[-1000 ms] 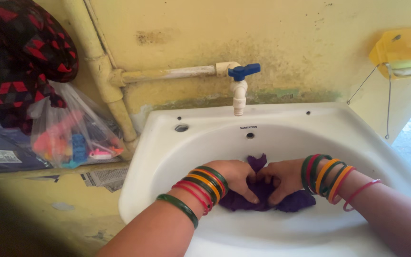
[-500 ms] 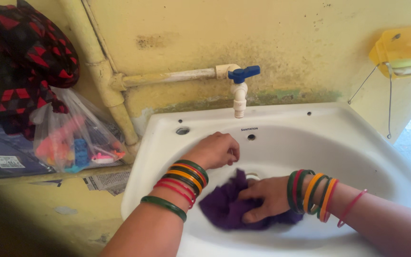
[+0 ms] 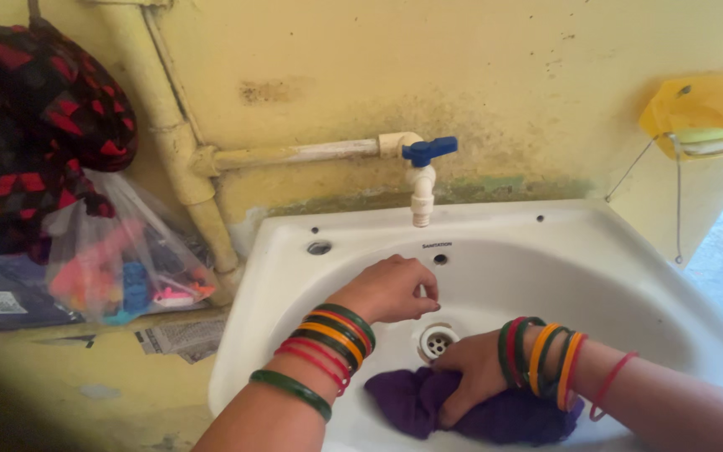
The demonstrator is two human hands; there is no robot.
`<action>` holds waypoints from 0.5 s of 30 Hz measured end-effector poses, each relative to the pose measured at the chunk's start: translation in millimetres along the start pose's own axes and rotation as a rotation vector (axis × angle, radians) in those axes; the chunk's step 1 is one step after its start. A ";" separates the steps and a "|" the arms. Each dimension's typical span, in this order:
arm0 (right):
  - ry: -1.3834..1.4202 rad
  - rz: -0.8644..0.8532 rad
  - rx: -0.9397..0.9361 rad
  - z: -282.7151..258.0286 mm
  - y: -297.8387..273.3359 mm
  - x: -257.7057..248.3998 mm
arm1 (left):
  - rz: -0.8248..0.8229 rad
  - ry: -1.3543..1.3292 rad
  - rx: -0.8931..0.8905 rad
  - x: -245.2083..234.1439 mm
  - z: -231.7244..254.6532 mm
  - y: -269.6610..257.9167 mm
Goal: The person cleans a white porcelain sink by hand using a purple cloth, wiping the basin, the drain, and the faucet fixtures.
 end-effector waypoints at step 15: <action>0.018 0.152 0.138 -1.4 30.2 13.9 | -0.073 -0.012 0.144 27.3 1.6 7.1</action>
Point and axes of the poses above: each hand's wrist, its own y-axis towards the middle knuckle, its own x-axis out of the palm, z = x × y, the point moved 3 cm from there along y, towards the middle knuckle, and after that the axes turned 9 degrees about -y, right-handed, at the moved point
